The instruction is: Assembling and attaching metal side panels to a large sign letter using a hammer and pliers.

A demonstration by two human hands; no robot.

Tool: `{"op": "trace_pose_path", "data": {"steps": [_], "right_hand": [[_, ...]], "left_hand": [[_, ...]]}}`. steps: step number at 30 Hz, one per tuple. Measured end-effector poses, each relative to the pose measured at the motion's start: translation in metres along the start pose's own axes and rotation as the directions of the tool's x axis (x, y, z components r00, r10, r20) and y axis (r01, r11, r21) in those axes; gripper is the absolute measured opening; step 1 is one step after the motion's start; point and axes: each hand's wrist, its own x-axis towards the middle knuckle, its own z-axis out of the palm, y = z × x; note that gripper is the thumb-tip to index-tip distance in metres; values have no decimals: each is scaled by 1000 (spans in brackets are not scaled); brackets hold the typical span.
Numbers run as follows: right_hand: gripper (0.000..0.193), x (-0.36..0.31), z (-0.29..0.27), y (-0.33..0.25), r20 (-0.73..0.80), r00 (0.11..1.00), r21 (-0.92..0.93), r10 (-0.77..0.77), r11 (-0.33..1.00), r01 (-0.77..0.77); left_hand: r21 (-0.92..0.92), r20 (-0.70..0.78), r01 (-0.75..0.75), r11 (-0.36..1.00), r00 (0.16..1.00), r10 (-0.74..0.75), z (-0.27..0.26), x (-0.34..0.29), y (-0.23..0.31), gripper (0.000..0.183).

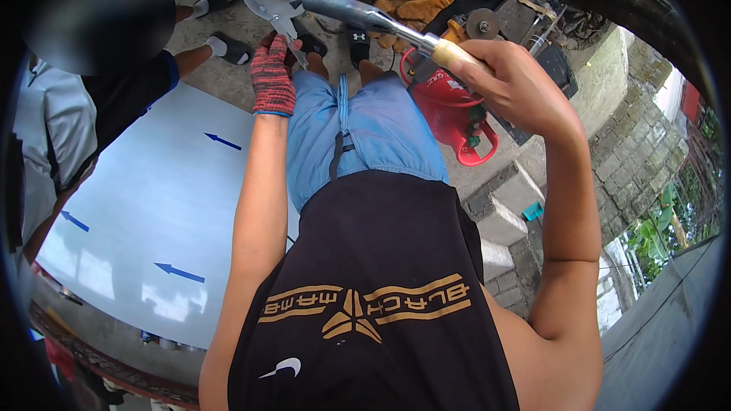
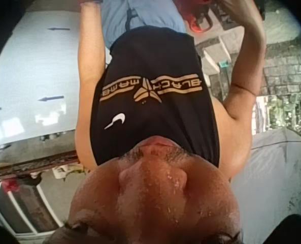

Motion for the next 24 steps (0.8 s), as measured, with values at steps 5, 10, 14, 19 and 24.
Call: {"op": "trace_pose_path", "data": {"steps": [5, 10, 14, 19, 24], "right_hand": [[35, -28, -16, 28, -134, 991, 334, -17, 941, 61], [35, -18, -20, 37, -482, 871, 403, -95, 859, 316], [33, -5, -34, 45, -700, 710, 325, -75, 853, 410], [25, 17, -49, 54, -810, 587, 330, 2, 829, 452], [26, 59, -75, 66, -868, 497, 300, 11, 809, 506]], "left_hand": [[-7, 13, -21, 1000, 1000, 21, -6, 4, -6, 34], [-3, 8, 1, 1000, 1000, -1, -4, 4, -3, 34], [2, 19, -15, 1000, 1000, 15, -1, 3, -4, 35], [-26, 18, 6, 1000, 1000, -6, -2, -4, 2, 38], [-19, 33, 2, 1000, 999, -1, -12, 2, -10, 39]]}}
